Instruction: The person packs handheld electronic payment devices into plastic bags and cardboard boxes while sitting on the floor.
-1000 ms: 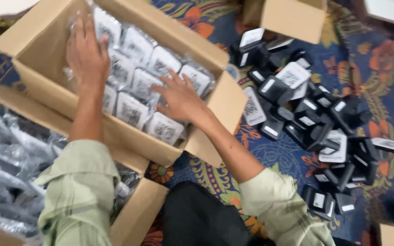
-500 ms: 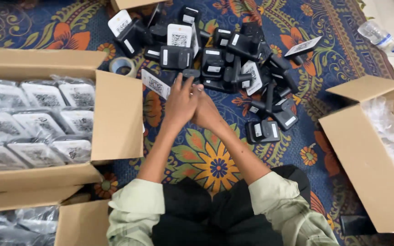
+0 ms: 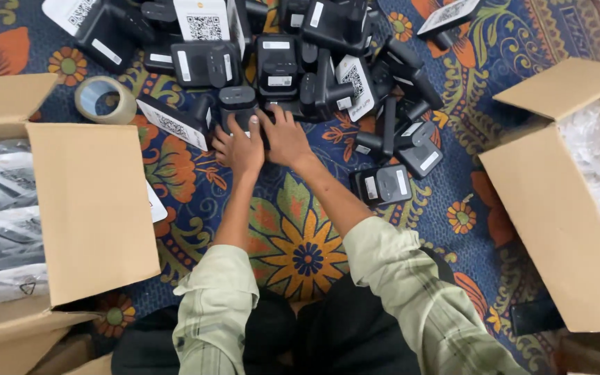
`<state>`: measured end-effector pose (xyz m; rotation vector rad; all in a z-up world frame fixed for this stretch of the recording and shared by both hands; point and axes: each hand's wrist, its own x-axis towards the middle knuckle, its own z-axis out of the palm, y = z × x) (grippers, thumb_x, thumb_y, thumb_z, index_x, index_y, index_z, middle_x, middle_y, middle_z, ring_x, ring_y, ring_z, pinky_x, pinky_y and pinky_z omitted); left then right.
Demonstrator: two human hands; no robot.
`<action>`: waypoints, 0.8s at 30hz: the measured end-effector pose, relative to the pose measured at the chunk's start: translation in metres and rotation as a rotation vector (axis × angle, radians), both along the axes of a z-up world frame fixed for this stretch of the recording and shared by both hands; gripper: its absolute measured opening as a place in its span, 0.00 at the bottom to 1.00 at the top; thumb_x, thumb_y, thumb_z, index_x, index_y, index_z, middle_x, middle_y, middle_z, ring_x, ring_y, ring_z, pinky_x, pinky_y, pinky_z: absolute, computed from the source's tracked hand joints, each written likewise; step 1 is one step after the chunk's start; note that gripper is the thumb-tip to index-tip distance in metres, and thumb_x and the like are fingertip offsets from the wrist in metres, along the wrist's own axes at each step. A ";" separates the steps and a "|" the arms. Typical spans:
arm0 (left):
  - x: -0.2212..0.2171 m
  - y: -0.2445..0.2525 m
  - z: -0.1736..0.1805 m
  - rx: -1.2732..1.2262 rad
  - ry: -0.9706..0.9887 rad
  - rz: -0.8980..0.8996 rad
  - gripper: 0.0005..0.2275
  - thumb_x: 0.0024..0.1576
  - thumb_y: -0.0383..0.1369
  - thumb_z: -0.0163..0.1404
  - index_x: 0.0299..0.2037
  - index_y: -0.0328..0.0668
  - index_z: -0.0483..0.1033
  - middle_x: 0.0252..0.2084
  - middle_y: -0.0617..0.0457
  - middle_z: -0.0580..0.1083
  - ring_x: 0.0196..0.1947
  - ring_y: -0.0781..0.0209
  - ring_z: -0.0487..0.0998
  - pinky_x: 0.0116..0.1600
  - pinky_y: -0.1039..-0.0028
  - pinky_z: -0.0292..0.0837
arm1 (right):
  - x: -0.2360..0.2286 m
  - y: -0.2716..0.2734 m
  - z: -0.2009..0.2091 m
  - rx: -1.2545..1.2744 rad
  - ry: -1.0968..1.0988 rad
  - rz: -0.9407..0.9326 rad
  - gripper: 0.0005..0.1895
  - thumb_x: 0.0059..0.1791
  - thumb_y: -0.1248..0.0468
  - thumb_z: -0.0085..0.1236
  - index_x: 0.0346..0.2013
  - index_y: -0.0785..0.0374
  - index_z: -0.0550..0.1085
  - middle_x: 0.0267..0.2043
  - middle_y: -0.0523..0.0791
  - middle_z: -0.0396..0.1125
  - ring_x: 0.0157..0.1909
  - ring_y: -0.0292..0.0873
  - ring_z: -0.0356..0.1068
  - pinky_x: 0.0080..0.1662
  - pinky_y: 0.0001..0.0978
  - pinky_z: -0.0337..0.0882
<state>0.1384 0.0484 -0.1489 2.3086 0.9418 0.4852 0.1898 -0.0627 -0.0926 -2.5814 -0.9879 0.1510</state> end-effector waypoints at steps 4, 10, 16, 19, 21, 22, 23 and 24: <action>0.002 0.018 -0.002 -0.129 -0.018 0.047 0.26 0.63 0.58 0.43 0.62 0.49 0.67 0.64 0.31 0.64 0.64 0.30 0.63 0.62 0.43 0.60 | -0.019 0.002 0.012 0.022 -0.234 0.070 0.48 0.37 0.53 0.70 0.68 0.53 0.59 0.71 0.55 0.53 0.68 0.61 0.55 0.61 0.56 0.67; -0.010 0.041 0.009 -0.855 -0.179 -0.110 0.29 0.64 0.60 0.39 0.54 0.38 0.73 0.50 0.33 0.75 0.52 0.33 0.76 0.59 0.50 0.69 | -0.021 -0.002 -0.005 0.071 -0.303 0.173 0.48 0.37 0.51 0.71 0.68 0.55 0.60 0.67 0.61 0.56 0.61 0.65 0.62 0.54 0.53 0.69; -0.029 0.024 0.013 -0.517 -0.069 -0.117 0.35 0.62 0.63 0.31 0.57 0.40 0.74 0.55 0.33 0.76 0.60 0.36 0.73 0.66 0.53 0.63 | -0.032 -0.005 -0.005 -0.160 -0.054 0.182 0.34 0.48 0.58 0.62 0.67 0.57 0.64 0.65 0.50 0.65 0.62 0.56 0.70 0.58 0.50 0.74; -0.017 0.032 -0.051 -0.324 0.005 0.019 0.36 0.60 0.65 0.33 0.65 0.42 0.66 0.67 0.31 0.64 0.68 0.26 0.58 0.68 0.45 0.53 | -0.034 0.010 -0.008 0.165 -0.061 0.103 0.51 0.37 0.54 0.74 0.68 0.62 0.57 0.62 0.57 0.60 0.59 0.64 0.64 0.53 0.52 0.71; -0.020 0.031 -0.064 -0.296 0.065 0.044 0.37 0.60 0.65 0.36 0.68 0.42 0.61 0.69 0.30 0.59 0.66 0.20 0.54 0.66 0.40 0.47 | -0.031 0.017 -0.021 0.003 -0.070 -0.010 0.60 0.31 0.55 0.75 0.71 0.66 0.52 0.61 0.57 0.59 0.59 0.65 0.61 0.52 0.52 0.71; -0.028 0.037 -0.066 -0.297 0.083 0.043 0.37 0.60 0.65 0.36 0.68 0.42 0.61 0.69 0.30 0.59 0.66 0.20 0.54 0.66 0.40 0.47 | -0.037 0.017 -0.019 0.002 -0.053 -0.014 0.60 0.31 0.55 0.75 0.71 0.66 0.52 0.61 0.57 0.59 0.59 0.65 0.61 0.52 0.52 0.71; -0.027 0.036 -0.066 -0.360 0.013 0.019 0.36 0.61 0.64 0.38 0.66 0.39 0.62 0.66 0.29 0.63 0.64 0.24 0.59 0.65 0.43 0.52 | -0.037 0.012 -0.013 0.017 -0.066 -0.006 0.60 0.32 0.53 0.76 0.71 0.65 0.52 0.60 0.58 0.59 0.59 0.65 0.61 0.55 0.52 0.70; -0.028 0.035 -0.065 -0.423 -0.056 -0.005 0.35 0.63 0.63 0.40 0.63 0.36 0.63 0.63 0.28 0.67 0.62 0.27 0.64 0.64 0.47 0.57 | -0.039 0.006 -0.006 0.031 -0.079 0.003 0.60 0.33 0.51 0.76 0.71 0.64 0.53 0.59 0.58 0.60 0.59 0.65 0.61 0.57 0.52 0.70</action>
